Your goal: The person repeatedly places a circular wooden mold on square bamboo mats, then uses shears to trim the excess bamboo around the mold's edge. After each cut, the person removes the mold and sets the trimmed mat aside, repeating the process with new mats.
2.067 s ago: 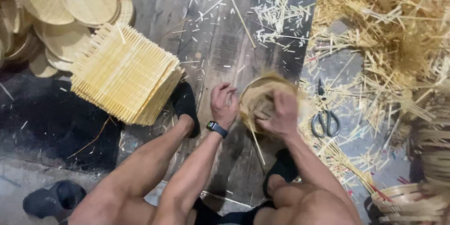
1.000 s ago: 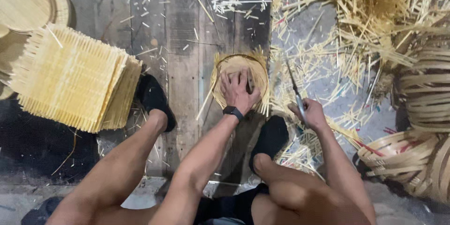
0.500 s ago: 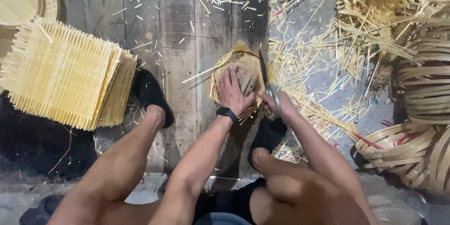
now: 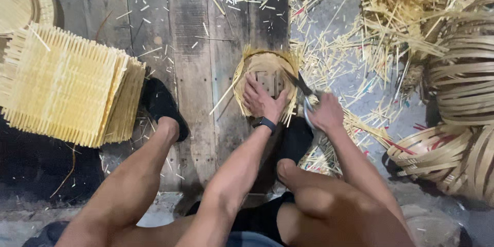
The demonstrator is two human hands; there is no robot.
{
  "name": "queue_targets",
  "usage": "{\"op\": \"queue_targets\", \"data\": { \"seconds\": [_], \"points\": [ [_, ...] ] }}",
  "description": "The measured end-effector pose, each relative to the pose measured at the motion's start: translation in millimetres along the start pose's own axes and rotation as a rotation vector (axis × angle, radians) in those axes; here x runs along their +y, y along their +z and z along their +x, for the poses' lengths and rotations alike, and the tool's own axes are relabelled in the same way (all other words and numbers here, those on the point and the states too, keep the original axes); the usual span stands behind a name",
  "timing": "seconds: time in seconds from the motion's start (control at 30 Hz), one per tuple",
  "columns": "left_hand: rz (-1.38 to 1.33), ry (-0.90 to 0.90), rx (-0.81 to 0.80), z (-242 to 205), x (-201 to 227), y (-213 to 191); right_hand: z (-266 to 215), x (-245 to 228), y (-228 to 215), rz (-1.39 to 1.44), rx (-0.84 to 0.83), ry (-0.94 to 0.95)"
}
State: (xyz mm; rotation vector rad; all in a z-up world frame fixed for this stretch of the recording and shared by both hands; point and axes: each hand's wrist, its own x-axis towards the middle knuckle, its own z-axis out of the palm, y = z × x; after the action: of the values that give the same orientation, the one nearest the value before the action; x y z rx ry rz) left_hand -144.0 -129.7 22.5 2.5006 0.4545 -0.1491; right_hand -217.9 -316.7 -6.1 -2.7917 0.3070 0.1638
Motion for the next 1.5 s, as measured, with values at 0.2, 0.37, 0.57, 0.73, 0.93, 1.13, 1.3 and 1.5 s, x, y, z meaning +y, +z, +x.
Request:
{"op": "queue_targets", "data": {
  "seconds": [0.2, 0.37, 0.57, 0.73, 0.93, 1.13, 1.3, 1.5],
  "points": [
    [0.038, 0.066, -0.091, 4.0, -8.2, -5.9, 13.9, 14.0, -9.2, -0.135, -0.326, 0.178],
    [0.055, 0.162, -0.117, 9.0, -13.4, -1.3, 36.0, 17.5, 6.6, -0.243, 0.078, -0.05],
    [0.051, 0.278, -0.187, 23.9, -23.8, -13.3, 41.1, 36.7, 7.0, -0.198, -0.191, 0.061],
    [0.02, 0.332, -0.213, 25.2, -22.7, -19.5, 49.0, 29.2, 12.1, -0.295, 0.107, -0.123],
    [0.081, 0.362, -0.353, 38.0, -28.7, -30.7, 62.4, 43.1, 24.3, -0.225, -0.197, 0.032],
    [0.057, 0.536, -0.411, 43.4, -35.1, -35.5, 64.8, 22.1, 6.8, -0.217, 0.184, -0.241],
    [0.134, 0.666, -0.465, 52.0, -39.6, -50.2, 73.8, 31.8, 10.4, -0.24, -0.166, -0.074],
    [0.186, 0.625, -0.526, 50.5, -32.9, -52.2, 73.7, 20.5, 4.0, -0.3, -0.13, -0.112]
  ]
}}
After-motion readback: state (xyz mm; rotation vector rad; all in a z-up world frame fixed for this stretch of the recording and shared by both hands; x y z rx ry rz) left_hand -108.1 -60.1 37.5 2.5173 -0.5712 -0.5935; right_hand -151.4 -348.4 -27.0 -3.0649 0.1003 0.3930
